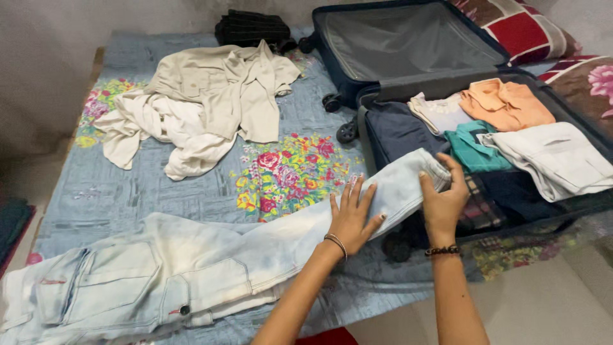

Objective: The person folds an orange shirt, white pants, light blue jeans, and tan cargo pants on a bed and places them into an open suitcase.

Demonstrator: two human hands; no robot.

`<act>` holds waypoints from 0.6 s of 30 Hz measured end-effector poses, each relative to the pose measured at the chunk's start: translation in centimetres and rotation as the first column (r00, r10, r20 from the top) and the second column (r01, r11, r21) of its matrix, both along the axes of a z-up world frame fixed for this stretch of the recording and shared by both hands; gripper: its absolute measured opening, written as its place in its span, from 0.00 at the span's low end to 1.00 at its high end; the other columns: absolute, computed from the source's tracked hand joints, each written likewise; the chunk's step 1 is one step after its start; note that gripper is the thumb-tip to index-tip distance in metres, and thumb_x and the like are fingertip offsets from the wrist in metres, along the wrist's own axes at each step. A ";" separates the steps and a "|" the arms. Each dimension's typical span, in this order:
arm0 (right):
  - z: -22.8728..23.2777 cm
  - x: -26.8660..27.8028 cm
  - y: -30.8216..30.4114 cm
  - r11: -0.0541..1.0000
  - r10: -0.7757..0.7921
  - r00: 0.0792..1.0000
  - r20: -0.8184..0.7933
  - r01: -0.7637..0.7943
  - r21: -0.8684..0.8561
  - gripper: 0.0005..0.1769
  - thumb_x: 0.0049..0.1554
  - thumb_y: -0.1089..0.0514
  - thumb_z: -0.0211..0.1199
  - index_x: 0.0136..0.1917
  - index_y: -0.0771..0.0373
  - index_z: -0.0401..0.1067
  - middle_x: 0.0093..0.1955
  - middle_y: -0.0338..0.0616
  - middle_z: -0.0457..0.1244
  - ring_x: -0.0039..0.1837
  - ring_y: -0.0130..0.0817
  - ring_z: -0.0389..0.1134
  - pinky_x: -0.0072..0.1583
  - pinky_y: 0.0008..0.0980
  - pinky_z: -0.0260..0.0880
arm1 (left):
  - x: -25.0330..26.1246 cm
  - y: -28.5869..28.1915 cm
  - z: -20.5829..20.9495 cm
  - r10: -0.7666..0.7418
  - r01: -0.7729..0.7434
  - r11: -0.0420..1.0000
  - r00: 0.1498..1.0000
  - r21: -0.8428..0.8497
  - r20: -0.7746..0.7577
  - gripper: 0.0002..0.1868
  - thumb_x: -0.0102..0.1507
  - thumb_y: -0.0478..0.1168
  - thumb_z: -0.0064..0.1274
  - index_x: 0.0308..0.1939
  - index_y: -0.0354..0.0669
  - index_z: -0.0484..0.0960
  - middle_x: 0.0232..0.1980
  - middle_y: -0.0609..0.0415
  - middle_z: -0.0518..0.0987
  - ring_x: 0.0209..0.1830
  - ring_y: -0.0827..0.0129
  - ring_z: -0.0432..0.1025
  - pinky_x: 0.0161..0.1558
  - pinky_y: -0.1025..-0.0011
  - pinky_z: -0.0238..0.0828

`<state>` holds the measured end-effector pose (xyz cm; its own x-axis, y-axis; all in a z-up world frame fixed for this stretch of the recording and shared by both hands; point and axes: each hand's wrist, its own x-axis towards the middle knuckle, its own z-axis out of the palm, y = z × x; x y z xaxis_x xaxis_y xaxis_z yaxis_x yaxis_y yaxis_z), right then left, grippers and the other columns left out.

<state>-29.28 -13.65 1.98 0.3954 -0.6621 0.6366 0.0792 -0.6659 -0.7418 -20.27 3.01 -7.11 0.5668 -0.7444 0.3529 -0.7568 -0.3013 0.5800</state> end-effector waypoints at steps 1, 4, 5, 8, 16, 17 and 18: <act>0.2 -0.4 -0.6 0.969 -0.165 0.976 -0.141 0.134 -0.205 0.21 0.53 0.68 0.72 0.60 0.64 0.75 0.56 0.45 0.69 0.57 0.35 0.70 0.61 0.36 0.69 | -0.4 -0.1 0.2 -0.029 0.030 0.999 0.999 -0.027 0.022 0.42 0.68 0.62 0.45 0.82 0.53 0.54 0.86 0.45 0.46 0.85 0.42 0.39 0.74 0.30 0.27; 1.1 -1.8 -1.8 0.941 -0.204 0.959 -0.195 0.137 -0.310 0.15 0.53 0.68 0.72 0.55 0.66 0.80 0.49 0.49 0.69 0.50 0.37 0.69 0.54 0.35 0.69 | -1.4 0.3 1.7 -0.103 0.109 0.992 0.990 -0.070 0.093 0.42 0.67 0.64 0.48 0.81 0.54 0.57 0.86 0.49 0.50 0.86 0.44 0.43 0.78 0.31 0.30; 1.4 -1.9 -2.1 0.975 -0.114 0.980 -0.165 0.078 -0.206 0.16 0.54 0.67 0.72 0.57 0.65 0.80 0.51 0.48 0.70 0.52 0.35 0.70 0.56 0.34 0.70 | -1.6 0.7 2.3 -0.123 0.133 0.988 0.985 -0.078 0.119 0.43 0.66 0.65 0.49 0.80 0.54 0.58 0.86 0.50 0.51 0.87 0.45 0.44 0.79 0.32 0.31; 1.7 -2.3 -3.8 0.992 0.070 0.994 -0.080 -0.062 0.107 0.19 0.56 0.65 0.71 0.62 0.64 0.78 0.54 0.45 0.71 0.53 0.31 0.69 0.57 0.31 0.69 | -2.0 2.1 3.8 -0.147 0.159 0.986 0.971 -0.050 0.187 0.51 0.60 0.68 0.53 0.80 0.52 0.56 0.85 0.48 0.51 0.85 0.43 0.43 0.76 0.31 0.32; -3.7 -3.5 -8.6 0.982 0.162 0.916 -0.367 -0.114 0.150 0.22 0.49 0.74 0.62 0.58 0.69 0.77 0.53 0.42 0.70 0.55 0.25 0.69 0.57 0.24 0.67 | -4.6 4.7 0.0 -0.246 0.236 0.952 0.969 0.196 0.025 0.44 0.65 0.61 0.49 0.80 0.51 0.55 0.83 0.46 0.53 0.82 0.46 0.46 0.73 0.34 0.37; -3.4 -3.8 -8.3 0.956 0.240 0.926 -0.291 -0.173 0.239 0.22 0.50 0.74 0.60 0.59 0.67 0.77 0.54 0.40 0.69 0.54 0.23 0.68 0.56 0.23 0.66 | -4.9 4.8 -0.6 -0.234 0.234 0.962 0.972 0.139 -0.017 0.40 0.68 0.58 0.47 0.81 0.50 0.56 0.83 0.47 0.56 0.82 0.48 0.48 0.74 0.37 0.39; -2.6 -4.2 -7.8 0.917 0.311 0.928 -0.207 -0.236 0.321 0.23 0.51 0.74 0.59 0.60 0.66 0.76 0.54 0.38 0.69 0.54 0.22 0.68 0.55 0.22 0.66 | -4.9 4.7 -1.0 -0.218 0.220 0.973 0.975 0.067 -0.033 0.38 0.69 0.56 0.47 0.80 0.47 0.57 0.82 0.46 0.58 0.82 0.49 0.50 0.75 0.40 0.41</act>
<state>-33.43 -21.46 -0.66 0.7074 -0.6427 0.2941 0.0156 -0.4018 -0.9156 -25.20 7.75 -8.12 0.3951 -0.8737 0.2837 -0.7945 -0.1700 0.5830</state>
